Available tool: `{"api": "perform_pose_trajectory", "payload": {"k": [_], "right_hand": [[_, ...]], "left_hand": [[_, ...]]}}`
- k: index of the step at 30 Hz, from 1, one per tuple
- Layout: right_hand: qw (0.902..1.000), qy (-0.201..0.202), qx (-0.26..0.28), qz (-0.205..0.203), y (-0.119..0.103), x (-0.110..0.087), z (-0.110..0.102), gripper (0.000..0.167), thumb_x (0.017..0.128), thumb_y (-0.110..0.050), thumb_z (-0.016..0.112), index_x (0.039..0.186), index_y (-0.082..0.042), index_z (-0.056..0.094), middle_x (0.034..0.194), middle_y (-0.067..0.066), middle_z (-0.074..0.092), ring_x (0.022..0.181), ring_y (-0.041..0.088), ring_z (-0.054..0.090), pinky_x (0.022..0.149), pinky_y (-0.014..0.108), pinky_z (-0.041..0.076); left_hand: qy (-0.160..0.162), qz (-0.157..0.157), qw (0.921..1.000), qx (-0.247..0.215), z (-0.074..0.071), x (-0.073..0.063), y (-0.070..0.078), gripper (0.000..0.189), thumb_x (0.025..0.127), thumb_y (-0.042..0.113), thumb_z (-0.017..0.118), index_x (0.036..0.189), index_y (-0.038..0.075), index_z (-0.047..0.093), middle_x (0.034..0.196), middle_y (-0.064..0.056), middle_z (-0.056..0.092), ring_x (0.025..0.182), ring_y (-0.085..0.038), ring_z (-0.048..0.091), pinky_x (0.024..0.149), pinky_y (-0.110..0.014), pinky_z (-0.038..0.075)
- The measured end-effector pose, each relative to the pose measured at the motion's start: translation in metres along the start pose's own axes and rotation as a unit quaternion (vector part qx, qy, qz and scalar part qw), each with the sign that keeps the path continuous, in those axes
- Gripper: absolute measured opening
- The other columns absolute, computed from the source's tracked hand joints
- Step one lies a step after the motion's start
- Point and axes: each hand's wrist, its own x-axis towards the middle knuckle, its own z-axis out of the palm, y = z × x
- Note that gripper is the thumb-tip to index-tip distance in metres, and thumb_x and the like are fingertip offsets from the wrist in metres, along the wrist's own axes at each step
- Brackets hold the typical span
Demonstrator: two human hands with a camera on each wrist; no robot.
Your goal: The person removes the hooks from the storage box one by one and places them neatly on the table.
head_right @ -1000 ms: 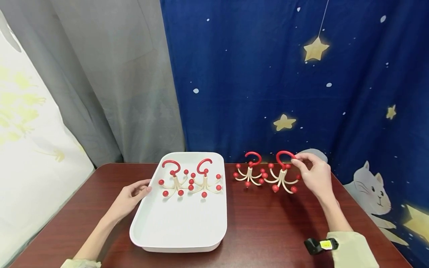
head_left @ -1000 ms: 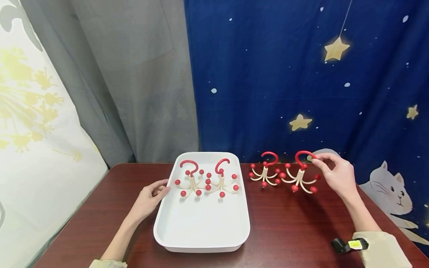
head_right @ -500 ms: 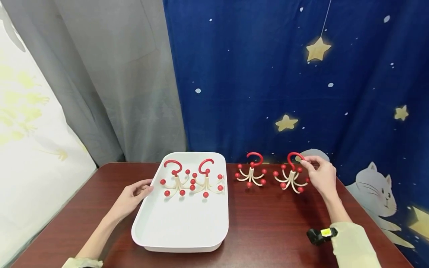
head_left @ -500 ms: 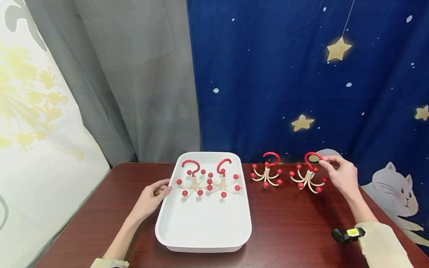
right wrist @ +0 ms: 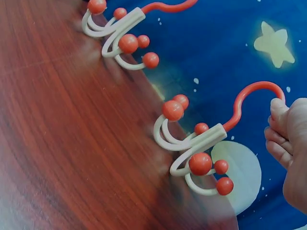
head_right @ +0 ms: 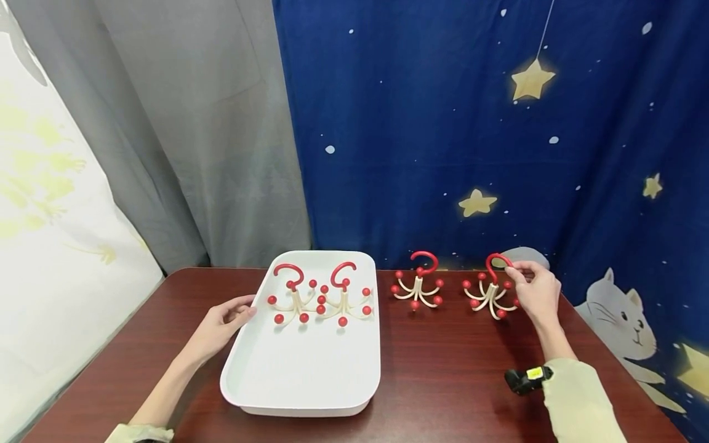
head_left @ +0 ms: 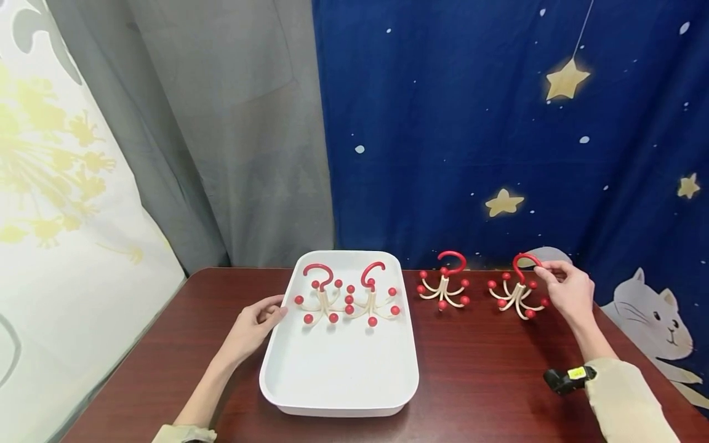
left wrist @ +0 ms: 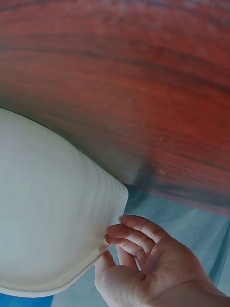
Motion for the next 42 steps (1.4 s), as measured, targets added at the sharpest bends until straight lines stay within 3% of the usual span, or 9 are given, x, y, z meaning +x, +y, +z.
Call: {"api": "perform_pose_trajectory", "payload": {"k": [5, 8, 13, 19, 25, 34, 42], "right_hand": [[0.9997, -0.014, 0.012, 0.014, 0.004, -0.002, -0.004, 0.031, 0.093, -0.023, 0.075, 0.11, 0.003, 0.071, 0.074, -0.033, 0.054, 0.069, -0.022, 0.045, 0.067, 0.013, 0.037], [0.9995, -0.026, 0.016, 0.002, 0.005, -0.002, -0.007, 0.034, 0.094, -0.026, 0.074, 0.112, 0.003, 0.071, 0.075, -0.041, 0.048, 0.072, -0.021, 0.045, 0.069, 0.017, 0.037], [0.9993, -0.034, 0.005, -0.012, 0.006, -0.002, -0.013, 0.038, 0.095, -0.032, 0.072, 0.114, 0.001, 0.072, 0.077, -0.042, 0.049, 0.075, -0.02, 0.044, 0.07, 0.022, 0.037], [0.9996, -0.016, 0.022, 0.001, 0.0, 0.001, -0.021, 0.04, 0.098, -0.035, 0.068, 0.116, 0.001, 0.07, 0.075, -0.046, 0.048, 0.076, -0.02, 0.046, 0.072, 0.016, 0.035], [0.9984, 0.001, 0.054, 0.015, -0.011, 0.002, -0.025, 0.042, 0.099, -0.037, 0.066, 0.115, 0.002, 0.068, 0.075, -0.04, 0.054, 0.075, -0.016, 0.052, 0.072, 0.013, 0.035], [0.9947, -0.007, 0.099, -0.024, -0.035, -0.002, -0.02, 0.037, 0.098, -0.029, 0.069, 0.116, 0.004, 0.068, 0.079, -0.038, 0.06, 0.077, -0.017, 0.057, 0.071, 0.008, 0.038], [0.9885, -0.041, 0.134, -0.058, -0.059, -0.004, -0.006, 0.033, 0.098, -0.023, 0.07, 0.117, 0.003, 0.069, 0.086, -0.028, 0.068, 0.08, -0.013, 0.064, 0.072, 0.007, 0.044]], "left_hand": [[-0.001, 0.003, 1.0, -0.002, -0.001, 0.0, 0.0, 0.044, 0.098, 0.022, 0.069, 0.134, -0.002, 0.06, 0.099, -0.015, 0.068, 0.077, -0.016, 0.059, 0.069, -0.024, 0.05], [0.001, 0.004, 1.0, -0.001, -0.002, 0.0, 0.001, 0.044, 0.098, 0.022, 0.069, 0.134, -0.002, 0.06, 0.099, -0.016, 0.068, 0.077, -0.016, 0.059, 0.069, -0.023, 0.05], [-0.004, 0.007, 1.0, -0.002, -0.002, 0.001, 0.001, 0.044, 0.099, 0.021, 0.068, 0.135, -0.003, 0.059, 0.1, -0.017, 0.068, 0.077, -0.016, 0.06, 0.069, -0.023, 0.051], [-0.005, 0.008, 0.9999, -0.004, -0.002, 0.002, 0.002, 0.044, 0.099, 0.021, 0.068, 0.135, -0.003, 0.06, 0.1, -0.018, 0.068, 0.077, -0.016, 0.06, 0.069, -0.024, 0.051], [-0.004, 0.005, 1.0, -0.001, -0.001, 0.002, 0.003, 0.044, 0.099, 0.021, 0.068, 0.135, -0.002, 0.06, 0.1, -0.017, 0.068, 0.077, -0.017, 0.059, 0.069, -0.024, 0.05], [-0.003, 0.001, 1.0, 0.002, 0.0, 0.001, 0.003, 0.044, 0.098, 0.022, 0.069, 0.134, -0.002, 0.06, 0.099, -0.015, 0.068, 0.077, -0.017, 0.058, 0.068, -0.023, 0.05], [-0.001, -0.001, 1.0, 0.005, 0.0, 0.0, 0.001, 0.044, 0.098, 0.022, 0.069, 0.134, -0.002, 0.06, 0.098, -0.014, 0.068, 0.077, -0.016, 0.058, 0.068, -0.023, 0.05]]}}
